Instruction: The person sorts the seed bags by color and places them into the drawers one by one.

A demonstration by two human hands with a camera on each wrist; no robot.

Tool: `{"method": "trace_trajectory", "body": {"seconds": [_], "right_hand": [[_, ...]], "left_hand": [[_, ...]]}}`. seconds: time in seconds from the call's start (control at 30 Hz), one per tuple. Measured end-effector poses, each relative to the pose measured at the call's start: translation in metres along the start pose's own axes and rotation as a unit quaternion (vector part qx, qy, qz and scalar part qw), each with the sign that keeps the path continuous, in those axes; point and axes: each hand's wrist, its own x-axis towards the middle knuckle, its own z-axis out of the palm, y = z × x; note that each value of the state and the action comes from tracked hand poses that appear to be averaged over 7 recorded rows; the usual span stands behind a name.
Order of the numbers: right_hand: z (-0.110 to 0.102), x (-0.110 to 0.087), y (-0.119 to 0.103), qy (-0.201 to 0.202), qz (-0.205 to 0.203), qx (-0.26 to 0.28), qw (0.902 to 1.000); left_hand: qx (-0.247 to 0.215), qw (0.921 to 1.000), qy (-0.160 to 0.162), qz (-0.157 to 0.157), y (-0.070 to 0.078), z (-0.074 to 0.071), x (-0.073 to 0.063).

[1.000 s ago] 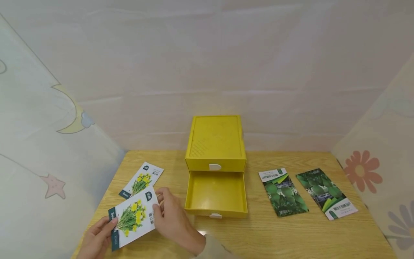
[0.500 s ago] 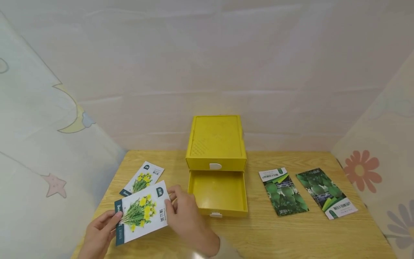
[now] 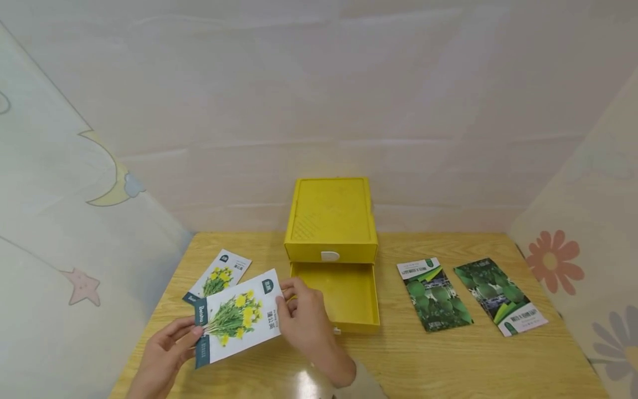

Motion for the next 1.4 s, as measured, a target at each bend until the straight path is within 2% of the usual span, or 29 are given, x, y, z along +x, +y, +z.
{"method": "trace_trajectory", "body": {"seconds": [0.5, 0.77, 1.03, 1.4], "right_hand": [[-0.017, -0.004, 0.003, 0.008, 0.032, -0.014, 0.9994], [-0.031, -0.008, 0.003, 0.002, 0.058, 0.006, 0.9983], [-0.042, -0.014, 0.003, 0.003, 0.103, 0.036, 0.9941], [-0.056, -0.019, 0.004, 0.007, 0.123, 0.051, 0.9911]], "left_hand": [[0.004, 0.9997, 0.01, -0.023, 0.003, 0.009, 0.001], [0.011, 0.9999, 0.0, 0.007, 0.007, 0.018, 0.003], [0.021, 0.9997, -0.015, 0.0, 0.011, 0.028, 0.008], [0.025, 0.9991, -0.033, 0.005, 0.013, 0.038, 0.01]]}}
